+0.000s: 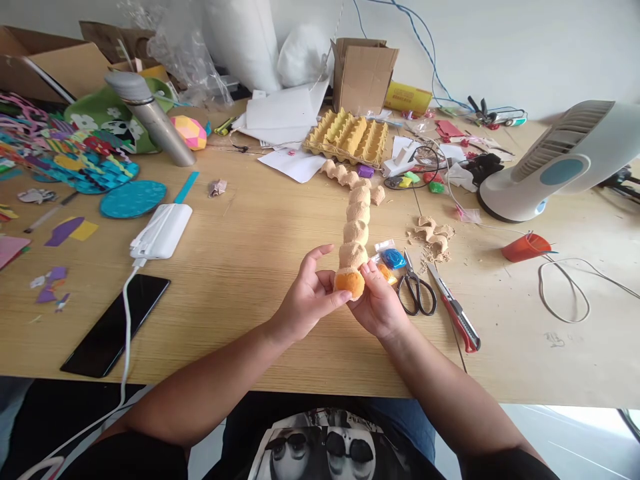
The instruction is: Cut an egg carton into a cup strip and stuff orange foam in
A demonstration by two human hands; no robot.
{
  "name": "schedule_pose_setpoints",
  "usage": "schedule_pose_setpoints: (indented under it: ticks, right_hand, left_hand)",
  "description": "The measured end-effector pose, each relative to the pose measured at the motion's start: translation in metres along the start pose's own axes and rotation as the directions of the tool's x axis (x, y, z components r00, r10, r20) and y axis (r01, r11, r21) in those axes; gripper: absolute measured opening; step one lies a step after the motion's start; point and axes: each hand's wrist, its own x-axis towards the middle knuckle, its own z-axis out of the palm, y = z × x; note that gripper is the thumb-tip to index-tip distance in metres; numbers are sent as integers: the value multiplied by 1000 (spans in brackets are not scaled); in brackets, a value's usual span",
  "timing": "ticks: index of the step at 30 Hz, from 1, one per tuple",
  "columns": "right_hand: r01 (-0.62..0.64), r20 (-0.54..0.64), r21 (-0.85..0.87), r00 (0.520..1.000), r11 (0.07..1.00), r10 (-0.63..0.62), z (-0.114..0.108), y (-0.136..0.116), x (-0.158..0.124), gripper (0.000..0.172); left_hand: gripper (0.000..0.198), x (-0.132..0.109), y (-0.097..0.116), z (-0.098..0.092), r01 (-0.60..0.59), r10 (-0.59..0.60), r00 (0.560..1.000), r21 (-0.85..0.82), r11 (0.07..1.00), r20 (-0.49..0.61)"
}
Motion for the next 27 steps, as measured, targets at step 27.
schedule_pose_setpoints:
  ticks: [27]
  right_hand:
    - [177,7,-351,982,920,-187,1,0,-2,26]
  left_hand:
    - [76,9,6,-7,247,-248,968,-279,928,31]
